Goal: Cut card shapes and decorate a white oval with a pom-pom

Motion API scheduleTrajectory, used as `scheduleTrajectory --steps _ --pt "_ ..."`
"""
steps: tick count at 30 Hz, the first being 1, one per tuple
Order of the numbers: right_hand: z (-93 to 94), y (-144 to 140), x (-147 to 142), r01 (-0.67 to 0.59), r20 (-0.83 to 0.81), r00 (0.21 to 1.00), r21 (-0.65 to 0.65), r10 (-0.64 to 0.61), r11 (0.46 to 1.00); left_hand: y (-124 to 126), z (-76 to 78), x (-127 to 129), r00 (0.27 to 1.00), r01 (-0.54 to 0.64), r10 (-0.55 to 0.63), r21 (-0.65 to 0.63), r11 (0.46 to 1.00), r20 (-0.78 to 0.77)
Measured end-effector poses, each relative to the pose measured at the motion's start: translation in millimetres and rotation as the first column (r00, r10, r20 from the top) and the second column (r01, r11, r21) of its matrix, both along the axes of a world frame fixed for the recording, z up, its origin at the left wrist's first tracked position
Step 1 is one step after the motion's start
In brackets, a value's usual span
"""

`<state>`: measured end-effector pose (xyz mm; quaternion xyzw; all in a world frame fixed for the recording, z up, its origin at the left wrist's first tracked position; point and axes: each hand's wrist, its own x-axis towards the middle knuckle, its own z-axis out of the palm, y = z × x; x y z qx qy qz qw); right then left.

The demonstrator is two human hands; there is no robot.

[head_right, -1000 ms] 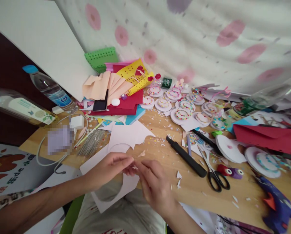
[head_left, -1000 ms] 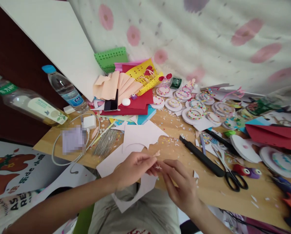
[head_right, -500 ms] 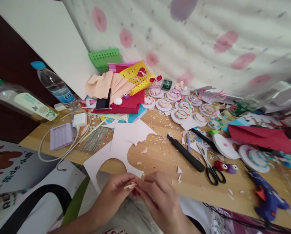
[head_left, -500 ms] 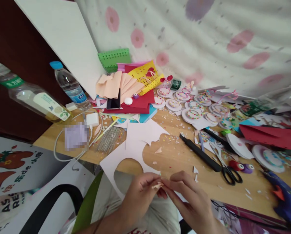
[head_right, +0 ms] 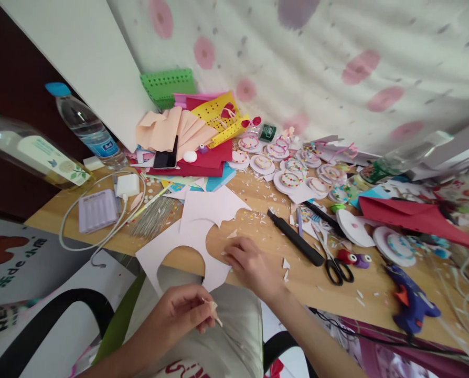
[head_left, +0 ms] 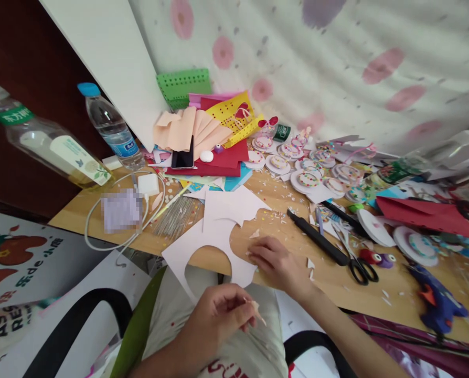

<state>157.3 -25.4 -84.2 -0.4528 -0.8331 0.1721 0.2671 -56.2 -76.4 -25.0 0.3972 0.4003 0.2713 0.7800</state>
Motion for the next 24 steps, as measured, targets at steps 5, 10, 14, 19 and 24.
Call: scheduleTrajectory --steps 5,10,14,19,24 --pt "5.4 12.4 1.7 -0.261 0.288 0.928 0.049 0.237 0.964 0.7 -3.3 -8.3 0.999 -0.039 0.039 -0.024 0.999 -0.006" --pt "1.3 20.2 10.0 -0.438 0.447 0.842 0.235 0.303 0.868 5.7 -9.8 -13.1 0.999 -0.033 0.033 -0.002 0.999 0.011" --pt "-3.7 32.6 8.8 -0.513 0.461 0.814 0.286 0.354 0.809 12.2 -9.5 -8.9 0.999 -0.032 0.032 0.009 0.999 -0.004" --pt "3.2 54.0 1.8 -0.561 0.470 0.775 0.202 0.423 0.803 15.6 -4.2 -5.6 0.999 -0.033 0.033 0.011 0.999 -0.012" --pt "14.6 60.9 13.1 -0.535 0.310 0.804 0.003 0.508 0.845 20.9 -1.1 -13.0 0.997 -0.073 0.073 0.010 0.997 -0.034"
